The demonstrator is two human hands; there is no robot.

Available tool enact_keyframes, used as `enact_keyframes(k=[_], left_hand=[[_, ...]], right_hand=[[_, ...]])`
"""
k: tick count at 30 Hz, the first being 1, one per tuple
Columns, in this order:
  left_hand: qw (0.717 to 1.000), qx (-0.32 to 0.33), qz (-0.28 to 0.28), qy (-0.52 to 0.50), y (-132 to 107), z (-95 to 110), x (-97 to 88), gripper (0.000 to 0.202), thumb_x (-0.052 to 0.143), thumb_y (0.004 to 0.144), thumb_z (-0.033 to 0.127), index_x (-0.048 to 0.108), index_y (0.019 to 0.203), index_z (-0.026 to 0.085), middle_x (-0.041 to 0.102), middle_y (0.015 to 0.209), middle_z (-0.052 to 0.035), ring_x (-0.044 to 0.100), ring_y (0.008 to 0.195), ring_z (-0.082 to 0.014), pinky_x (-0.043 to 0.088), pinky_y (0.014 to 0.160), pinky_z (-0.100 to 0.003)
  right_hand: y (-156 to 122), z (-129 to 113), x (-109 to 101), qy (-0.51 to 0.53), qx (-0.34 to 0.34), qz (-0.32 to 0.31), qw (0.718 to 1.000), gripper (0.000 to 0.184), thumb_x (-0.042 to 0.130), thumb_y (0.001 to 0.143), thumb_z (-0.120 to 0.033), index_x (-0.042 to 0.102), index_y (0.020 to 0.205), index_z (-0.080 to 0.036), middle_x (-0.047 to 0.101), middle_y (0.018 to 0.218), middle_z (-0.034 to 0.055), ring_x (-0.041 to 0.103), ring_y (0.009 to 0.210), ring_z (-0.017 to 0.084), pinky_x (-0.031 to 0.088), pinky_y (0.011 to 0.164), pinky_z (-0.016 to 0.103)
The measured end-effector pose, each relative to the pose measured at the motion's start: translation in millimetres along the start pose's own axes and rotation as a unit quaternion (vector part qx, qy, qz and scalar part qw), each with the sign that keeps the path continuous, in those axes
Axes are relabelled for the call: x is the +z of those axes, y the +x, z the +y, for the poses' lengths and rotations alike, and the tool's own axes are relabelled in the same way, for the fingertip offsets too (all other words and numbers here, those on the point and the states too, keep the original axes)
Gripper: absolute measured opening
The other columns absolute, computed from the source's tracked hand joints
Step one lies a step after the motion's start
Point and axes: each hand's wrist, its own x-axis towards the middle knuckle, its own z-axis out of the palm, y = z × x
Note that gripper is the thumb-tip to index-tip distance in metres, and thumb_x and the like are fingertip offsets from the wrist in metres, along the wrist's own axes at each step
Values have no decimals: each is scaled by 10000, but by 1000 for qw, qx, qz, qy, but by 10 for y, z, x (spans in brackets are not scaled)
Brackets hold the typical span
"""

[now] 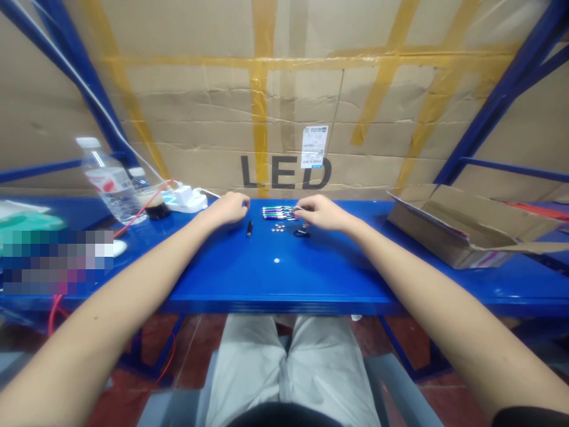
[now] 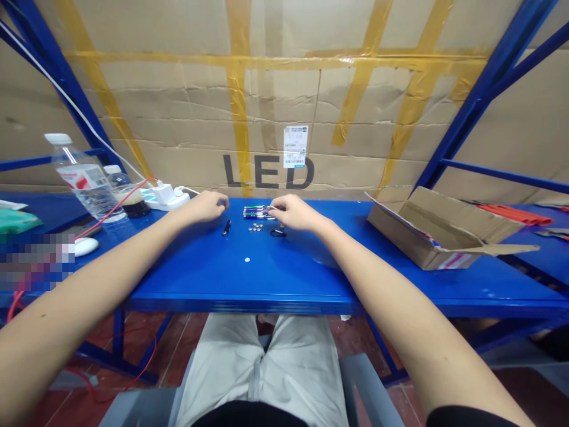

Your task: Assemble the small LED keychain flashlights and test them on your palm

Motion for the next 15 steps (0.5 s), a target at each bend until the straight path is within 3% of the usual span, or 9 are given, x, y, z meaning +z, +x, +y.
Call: enact_keyframes(k=[4,6,10,13,15], left_hand=[[985,-99,-110,-86,-25,22,-3,148,555,716,164,669,808,185,706,625,-81,661,517,-215,494,556,-295],[973,-127,-146,-124,-36,74,-4,109,560,699,149,634,771,183,656,518,-63,633,440,-218,493,514,-297],[965,-155,-145,-151,-39,140,14,82,556,706,133,606,746,185,629,474,-57,644,435,-230,517,518,-312],[965,-162,-149,-145,-11,75,59,60,562,720,143,605,724,184,611,458,-58,635,432,-227,511,517,-312],[978,-137,-103,-122,17,2,93,55,578,710,149,607,685,188,602,455,-53,612,428,-210,487,508,-297]], right_hand=[[5,13,4,-4,-2,-2,1000,304,535,896,-411,619,738,-166,579,636,8,497,632,154,328,617,293],[9,17,7,-3,-1,-7,1000,292,530,897,-397,621,742,-167,579,630,6,498,627,153,330,617,293],[13,18,10,-5,1,-12,1000,278,526,896,-382,622,750,-166,582,620,3,503,617,150,336,614,288],[12,17,13,-3,5,-15,1000,279,522,900,-380,610,743,-167,591,619,4,517,607,148,343,608,285],[11,17,17,1,7,-18,1000,278,524,901,-379,602,737,-169,595,618,4,522,602,147,346,603,282]])
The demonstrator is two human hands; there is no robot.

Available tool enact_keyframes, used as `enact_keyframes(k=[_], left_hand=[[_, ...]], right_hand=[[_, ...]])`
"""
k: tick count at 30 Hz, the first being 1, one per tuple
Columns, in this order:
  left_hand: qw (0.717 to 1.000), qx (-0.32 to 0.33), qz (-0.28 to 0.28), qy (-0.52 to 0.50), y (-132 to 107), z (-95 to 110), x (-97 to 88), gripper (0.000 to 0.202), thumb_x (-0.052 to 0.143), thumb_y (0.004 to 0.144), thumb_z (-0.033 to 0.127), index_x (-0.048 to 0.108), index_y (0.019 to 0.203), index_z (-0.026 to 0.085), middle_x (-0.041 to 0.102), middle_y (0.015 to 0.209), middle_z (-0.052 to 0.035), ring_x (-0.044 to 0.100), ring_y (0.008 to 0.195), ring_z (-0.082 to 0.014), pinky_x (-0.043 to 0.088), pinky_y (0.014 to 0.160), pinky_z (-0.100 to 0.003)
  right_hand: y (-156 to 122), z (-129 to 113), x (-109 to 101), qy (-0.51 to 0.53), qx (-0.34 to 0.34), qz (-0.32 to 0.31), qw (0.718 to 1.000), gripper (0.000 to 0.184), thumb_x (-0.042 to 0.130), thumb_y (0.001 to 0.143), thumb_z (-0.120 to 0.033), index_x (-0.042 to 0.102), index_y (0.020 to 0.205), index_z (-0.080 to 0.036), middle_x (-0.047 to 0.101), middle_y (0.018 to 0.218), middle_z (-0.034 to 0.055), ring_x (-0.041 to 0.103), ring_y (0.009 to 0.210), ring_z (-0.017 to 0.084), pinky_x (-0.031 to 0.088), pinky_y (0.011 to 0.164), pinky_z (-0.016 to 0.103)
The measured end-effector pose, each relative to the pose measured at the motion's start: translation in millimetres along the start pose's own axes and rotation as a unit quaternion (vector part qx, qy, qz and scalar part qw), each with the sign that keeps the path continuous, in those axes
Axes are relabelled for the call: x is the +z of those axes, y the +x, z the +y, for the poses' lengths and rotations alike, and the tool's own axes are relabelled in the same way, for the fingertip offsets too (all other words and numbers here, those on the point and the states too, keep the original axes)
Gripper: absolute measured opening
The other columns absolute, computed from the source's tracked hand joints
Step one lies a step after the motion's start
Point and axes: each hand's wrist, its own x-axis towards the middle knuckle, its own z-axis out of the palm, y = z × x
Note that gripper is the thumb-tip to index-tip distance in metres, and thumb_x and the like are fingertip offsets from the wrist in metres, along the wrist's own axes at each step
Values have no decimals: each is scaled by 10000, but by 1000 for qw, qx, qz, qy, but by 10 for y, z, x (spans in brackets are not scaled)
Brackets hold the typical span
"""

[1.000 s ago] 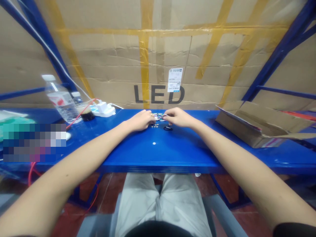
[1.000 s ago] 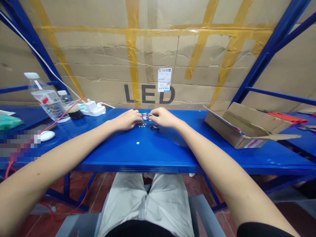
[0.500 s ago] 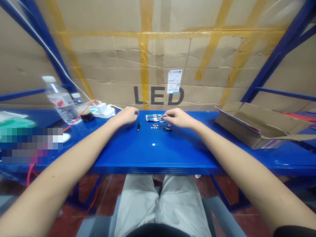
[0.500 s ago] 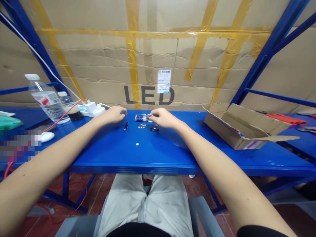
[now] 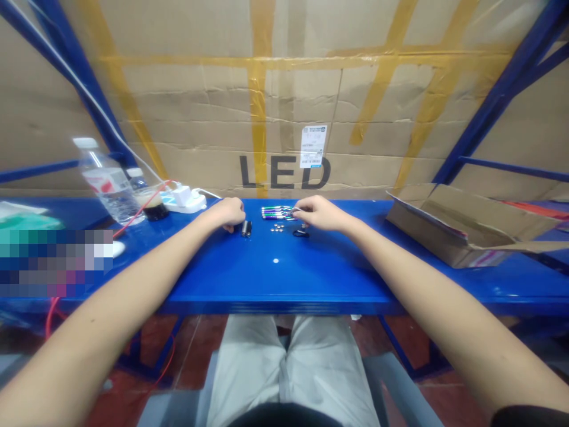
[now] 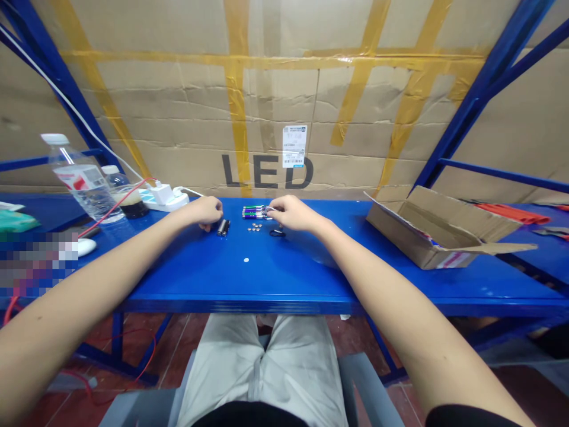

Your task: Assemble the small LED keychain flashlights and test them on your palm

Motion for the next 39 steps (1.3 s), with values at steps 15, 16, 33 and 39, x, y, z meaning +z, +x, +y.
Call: enact_keyframes(k=[15,16,33,39], left_hand=[[882,426,153,-131,-457,664,228,115,603,896,232,597,997,180,695,914,-40,648,821,-154,508,756,-288],[879,431,160,-124,-448,658,244,84,589,903,216,601,978,180,689,904,-37,644,816,-152,504,755,-288],[869,354,236,-252,-394,632,200,71,644,818,213,594,847,172,666,773,-7,590,687,-118,490,658,-253],[867,361,231,-255,-393,627,189,54,629,848,209,634,881,166,703,836,-27,627,749,-140,504,713,-283]], right_hand=[[-2,-76,52,124,12,-25,992,344,604,904,-442,568,691,-174,621,578,17,576,562,145,448,607,282],[0,-79,63,135,13,-27,990,345,620,901,-442,560,690,-175,620,578,16,581,560,142,456,598,279],[77,-104,188,391,-28,123,912,408,841,750,-430,566,926,-186,718,710,35,734,653,201,614,615,340],[93,-91,185,388,-5,134,912,330,839,767,-373,609,881,-166,701,661,39,728,595,200,627,572,331]])
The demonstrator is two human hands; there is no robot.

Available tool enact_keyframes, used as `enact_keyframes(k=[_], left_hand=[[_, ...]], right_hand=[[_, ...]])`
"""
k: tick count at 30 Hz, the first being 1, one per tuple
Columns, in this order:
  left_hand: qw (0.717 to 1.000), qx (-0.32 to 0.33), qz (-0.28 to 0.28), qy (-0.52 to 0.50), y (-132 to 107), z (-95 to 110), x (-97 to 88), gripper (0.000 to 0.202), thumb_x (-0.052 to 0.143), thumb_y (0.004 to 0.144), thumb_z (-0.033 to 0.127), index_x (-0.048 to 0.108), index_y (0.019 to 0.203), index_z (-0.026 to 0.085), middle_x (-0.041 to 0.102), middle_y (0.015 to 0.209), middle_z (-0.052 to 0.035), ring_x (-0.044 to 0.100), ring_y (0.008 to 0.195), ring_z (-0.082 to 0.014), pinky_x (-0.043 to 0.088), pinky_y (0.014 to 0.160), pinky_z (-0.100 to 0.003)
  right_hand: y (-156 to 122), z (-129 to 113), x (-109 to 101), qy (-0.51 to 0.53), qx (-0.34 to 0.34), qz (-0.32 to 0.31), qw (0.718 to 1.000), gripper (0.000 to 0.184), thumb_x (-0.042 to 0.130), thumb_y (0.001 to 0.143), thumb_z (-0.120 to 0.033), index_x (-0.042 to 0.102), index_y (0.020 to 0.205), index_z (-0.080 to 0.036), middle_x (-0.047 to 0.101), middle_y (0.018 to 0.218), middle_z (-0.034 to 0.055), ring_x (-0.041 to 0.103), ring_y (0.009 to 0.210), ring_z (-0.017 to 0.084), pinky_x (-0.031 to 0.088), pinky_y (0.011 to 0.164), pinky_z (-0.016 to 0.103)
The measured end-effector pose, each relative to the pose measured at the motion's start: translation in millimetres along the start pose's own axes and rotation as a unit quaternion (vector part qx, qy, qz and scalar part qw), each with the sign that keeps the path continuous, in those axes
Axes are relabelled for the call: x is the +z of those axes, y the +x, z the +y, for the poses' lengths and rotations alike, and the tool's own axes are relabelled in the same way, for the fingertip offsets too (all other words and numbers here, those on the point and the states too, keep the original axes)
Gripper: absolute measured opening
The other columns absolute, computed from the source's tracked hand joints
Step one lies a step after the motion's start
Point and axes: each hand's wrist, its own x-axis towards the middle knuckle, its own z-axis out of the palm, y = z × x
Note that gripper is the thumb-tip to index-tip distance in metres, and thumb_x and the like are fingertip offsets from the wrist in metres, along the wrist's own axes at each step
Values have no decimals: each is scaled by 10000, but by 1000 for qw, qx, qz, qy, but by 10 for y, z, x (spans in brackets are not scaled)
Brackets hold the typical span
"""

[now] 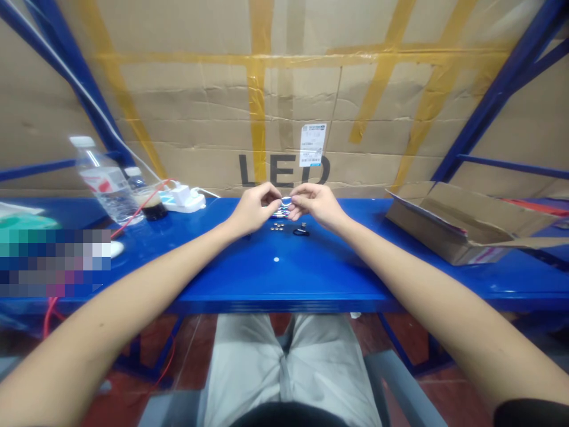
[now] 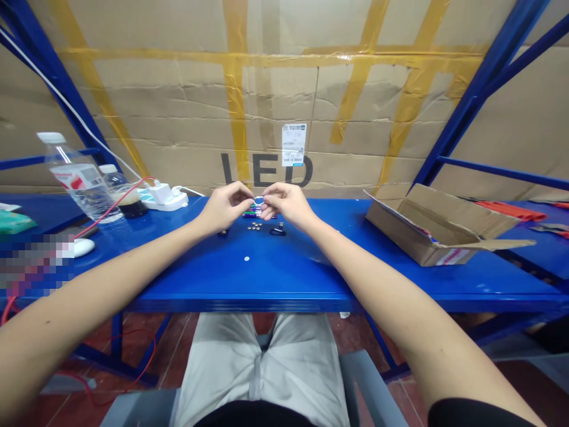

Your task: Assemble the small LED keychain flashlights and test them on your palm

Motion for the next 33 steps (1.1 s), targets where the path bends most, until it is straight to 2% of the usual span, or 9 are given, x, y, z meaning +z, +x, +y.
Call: enact_keyframes(k=[5,9,15,19,23,27,33], left_hand=[[999,26,-21,23,-2,13,13,69,615,869,184,668,907,163,711,856,-40,630,768,-148,502,743,-297],[999,14,-37,20,-11,16,26,79,617,857,179,674,911,164,715,870,-39,627,757,-145,506,734,-290],[999,12,-45,-22,-5,18,31,68,629,847,202,677,874,162,700,856,-41,629,784,-155,500,750,-299],[995,11,-77,-66,14,7,12,66,653,837,223,665,834,158,690,875,-47,636,823,-163,498,793,-317],[991,-1,-99,-89,29,-18,-7,115,695,813,253,649,790,150,687,873,-52,640,836,-167,498,826,-331],[985,-47,-124,-112,35,-38,-12,141,721,793,267,647,822,150,712,867,-52,663,836,-174,518,816,-337],[969,-161,-78,-171,33,28,40,138,742,753,158,605,765,148,706,714,-24,693,717,-166,559,719,-327]], right_hand=[[-32,-31,21,-25,24,-4,999,275,815,791,-351,633,852,-154,679,612,39,714,533,207,614,497,313],[-46,-36,41,-41,34,-14,998,252,813,797,-335,639,808,-153,677,590,44,711,511,204,612,468,294],[-31,-30,33,-61,52,-17,997,259,810,805,-328,625,755,-154,682,575,55,701,482,200,597,422,275],[-38,-53,30,-67,63,-32,995,275,807,811,-335,612,746,-152,684,561,57,700,482,197,599,427,264],[-52,-83,48,-86,83,-31,992,221,765,850,-252,609,749,-131,682,547,60,701,478,192,594,433,247],[-49,-81,76,-91,88,-13,992,165,716,883,-189,626,762,-122,677,537,58,692,463,184,584,429,240],[-38,-31,116,-77,76,15,994,133,680,907,-197,623,803,-136,686,554,57,701,491,188,597,458,256]])
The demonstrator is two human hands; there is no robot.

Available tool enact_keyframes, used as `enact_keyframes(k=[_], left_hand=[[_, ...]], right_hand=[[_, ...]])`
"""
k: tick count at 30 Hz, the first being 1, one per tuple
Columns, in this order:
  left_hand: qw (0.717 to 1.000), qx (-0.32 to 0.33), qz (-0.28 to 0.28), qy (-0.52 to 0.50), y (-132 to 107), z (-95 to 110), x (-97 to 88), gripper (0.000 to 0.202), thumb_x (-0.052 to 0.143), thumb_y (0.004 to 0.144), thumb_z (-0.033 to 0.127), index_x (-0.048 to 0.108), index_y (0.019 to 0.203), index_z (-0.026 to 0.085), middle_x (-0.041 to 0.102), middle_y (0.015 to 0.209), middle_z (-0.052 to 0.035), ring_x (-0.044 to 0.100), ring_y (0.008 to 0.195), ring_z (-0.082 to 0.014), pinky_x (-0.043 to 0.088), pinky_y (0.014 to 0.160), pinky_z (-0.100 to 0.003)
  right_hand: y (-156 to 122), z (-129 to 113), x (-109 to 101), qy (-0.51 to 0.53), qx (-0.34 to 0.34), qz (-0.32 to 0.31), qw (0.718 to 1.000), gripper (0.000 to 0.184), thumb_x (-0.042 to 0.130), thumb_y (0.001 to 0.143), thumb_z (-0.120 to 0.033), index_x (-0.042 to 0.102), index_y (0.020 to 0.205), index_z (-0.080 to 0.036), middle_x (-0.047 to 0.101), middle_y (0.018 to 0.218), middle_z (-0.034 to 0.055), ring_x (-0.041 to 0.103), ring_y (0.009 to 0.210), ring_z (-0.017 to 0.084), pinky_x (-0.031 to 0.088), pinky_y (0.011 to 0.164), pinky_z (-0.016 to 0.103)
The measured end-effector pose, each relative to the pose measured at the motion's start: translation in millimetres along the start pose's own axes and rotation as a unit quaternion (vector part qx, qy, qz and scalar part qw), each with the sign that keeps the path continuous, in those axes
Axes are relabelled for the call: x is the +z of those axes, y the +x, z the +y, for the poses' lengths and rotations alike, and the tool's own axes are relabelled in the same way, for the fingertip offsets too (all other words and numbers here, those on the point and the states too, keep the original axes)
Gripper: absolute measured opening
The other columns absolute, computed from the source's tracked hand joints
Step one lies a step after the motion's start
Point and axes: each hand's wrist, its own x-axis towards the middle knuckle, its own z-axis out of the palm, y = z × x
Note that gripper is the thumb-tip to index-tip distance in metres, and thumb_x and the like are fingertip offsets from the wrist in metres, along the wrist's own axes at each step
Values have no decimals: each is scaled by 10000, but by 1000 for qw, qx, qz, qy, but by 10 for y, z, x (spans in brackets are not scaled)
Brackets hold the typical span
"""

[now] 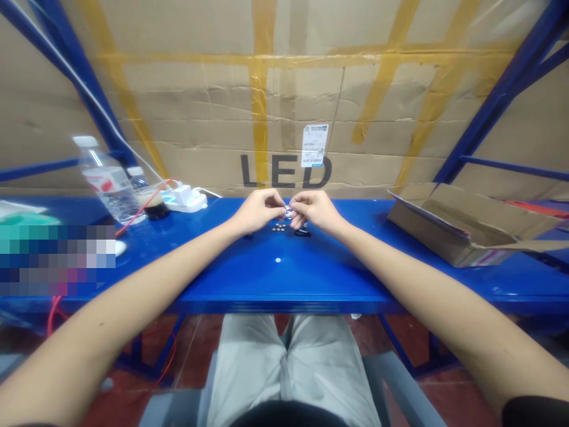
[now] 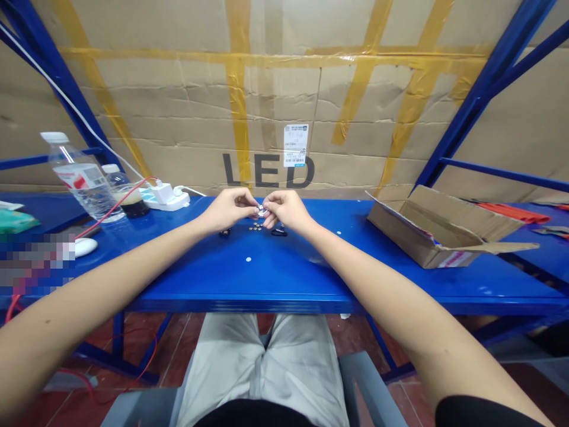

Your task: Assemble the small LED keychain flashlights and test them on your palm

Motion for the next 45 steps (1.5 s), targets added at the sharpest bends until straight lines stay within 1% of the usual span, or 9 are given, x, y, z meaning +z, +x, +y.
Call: enact_keyframes(k=[4,8,10,16,26,30,37,41,45], left_hand=[[995,-58,30,-82,-1,9,64,161,730,754,89,578,735,141,712,699,-26,719,707,-172,601,763,-376],[993,-67,34,-91,9,-12,54,149,732,748,60,598,752,127,709,684,-28,728,682,-183,607,754,-389],[994,-63,30,-82,13,-15,26,141,731,743,50,612,762,123,711,687,-29,731,680,-187,605,748,-387],[996,-53,11,-66,4,29,-32,118,736,752,68,635,784,120,721,710,-40,738,714,-193,601,755,-379],[996,-31,-25,-83,28,-69,-87,188,818,705,145,667,816,127,746,764,-49,737,769,-189,594,806,-387],[994,-51,-42,-83,25,-79,-90,202,850,681,185,697,798,123,756,777,-64,725,770,-179,582,825,-384],[990,-82,-24,-112,7,-23,-53,183,830,684,155,720,827,125,761,805,-67,722,802,-171,573,862,-376],[996,-55,-3,-70,0,31,-64,172,812,688,153,731,838,133,757,810,-57,699,781,-156,562,819,-342],[999,-20,21,-26,-5,53,-79,194,811,704,207,732,860,122,759,858,-80,698,809,-171,555,823,-350]], right_hand=[[2,10,-14,4,-5,-18,1000,168,722,886,-247,599,815,-158,684,573,37,704,499,192,603,464,271],[-7,-4,-84,-24,-16,-70,997,223,758,854,-290,569,851,-173,678,589,20,696,496,195,599,467,299],[-17,-14,-116,-56,-22,-88,994,210,757,844,-270,572,878,-177,677,592,13,691,497,192,592,477,301],[-46,-28,-147,-150,-83,-69,983,94,690,850,-203,616,906,-189,656,590,-20,671,497,164,548,506,268],[-50,-6,-139,-146,-95,-66,982,61,631,852,-196,666,891,-166,591,518,-45,625,430,141,509,471,246],[-52,-21,-126,-128,-87,-67,986,86,666,850,-241,669,864,-157,590,515,-42,619,411,133,506,443,235],[-61,-75,-131,-46,-51,-93,993,279,816,750,-358,655,849,-152,648,554,-3,655,469,155,566,464,262],[-76,-93,-109,-27,-48,-106,993,307,838,731,-365,663,854,-144,675,588,17,676,503,163,574,480,266],[-79,-99,-93,-23,-42,-106,993,287,835,734,-319,657,866,-135,685,592,21,681,500,168,574,488,271]])
